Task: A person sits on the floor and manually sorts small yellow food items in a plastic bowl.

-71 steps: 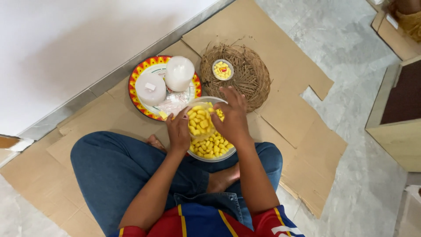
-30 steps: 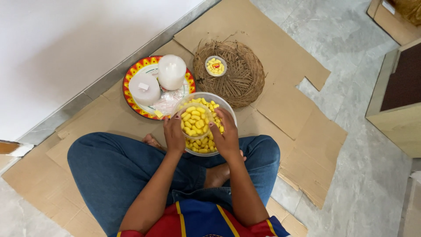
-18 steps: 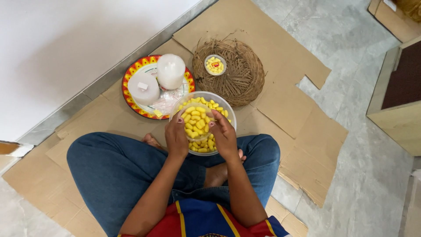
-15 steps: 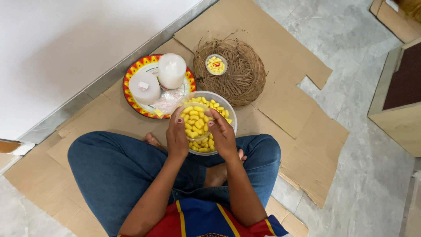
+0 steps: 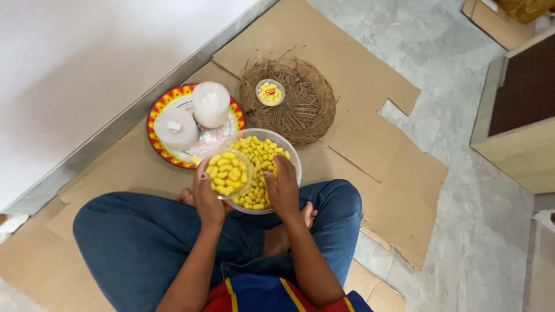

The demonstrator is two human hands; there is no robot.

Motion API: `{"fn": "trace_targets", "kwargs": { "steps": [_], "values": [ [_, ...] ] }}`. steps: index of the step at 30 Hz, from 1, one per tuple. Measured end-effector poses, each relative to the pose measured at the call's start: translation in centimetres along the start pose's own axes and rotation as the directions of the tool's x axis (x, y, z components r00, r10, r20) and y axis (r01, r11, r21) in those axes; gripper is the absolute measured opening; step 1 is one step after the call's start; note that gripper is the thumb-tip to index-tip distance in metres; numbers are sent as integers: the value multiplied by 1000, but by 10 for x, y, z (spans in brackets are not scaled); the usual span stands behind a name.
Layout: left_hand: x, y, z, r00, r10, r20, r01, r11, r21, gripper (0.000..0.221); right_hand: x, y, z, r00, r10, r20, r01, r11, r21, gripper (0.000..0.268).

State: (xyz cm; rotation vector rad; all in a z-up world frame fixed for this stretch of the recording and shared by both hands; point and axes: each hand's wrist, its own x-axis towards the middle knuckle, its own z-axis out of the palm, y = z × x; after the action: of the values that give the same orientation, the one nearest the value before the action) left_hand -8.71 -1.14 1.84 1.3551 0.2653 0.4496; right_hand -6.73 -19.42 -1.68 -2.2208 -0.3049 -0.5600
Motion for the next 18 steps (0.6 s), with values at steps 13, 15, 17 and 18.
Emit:
{"fn": "trace_targets", "kwargs": {
  "steps": [13,15,17,18],
  "values": [
    [15,-5,4,999,37,-17,-36,999,15,54,-1,-18,11,996,-85,26,87,994,-66,45],
    [14,-3,7,1000,21,-8,-21,1000,-5,53,1,-21,8,998,-49,49,51,997,-49,43],
    [13,-2,8,1000,14,-2,-14,1000,-19,54,-1,-16,10,998,-45,46,48,998,-51,42],
    [13,-2,9,1000,7,3,-7,999,-34,54,-2,-14,12,998,-42,44,44,998,-53,41]
  ]
}}
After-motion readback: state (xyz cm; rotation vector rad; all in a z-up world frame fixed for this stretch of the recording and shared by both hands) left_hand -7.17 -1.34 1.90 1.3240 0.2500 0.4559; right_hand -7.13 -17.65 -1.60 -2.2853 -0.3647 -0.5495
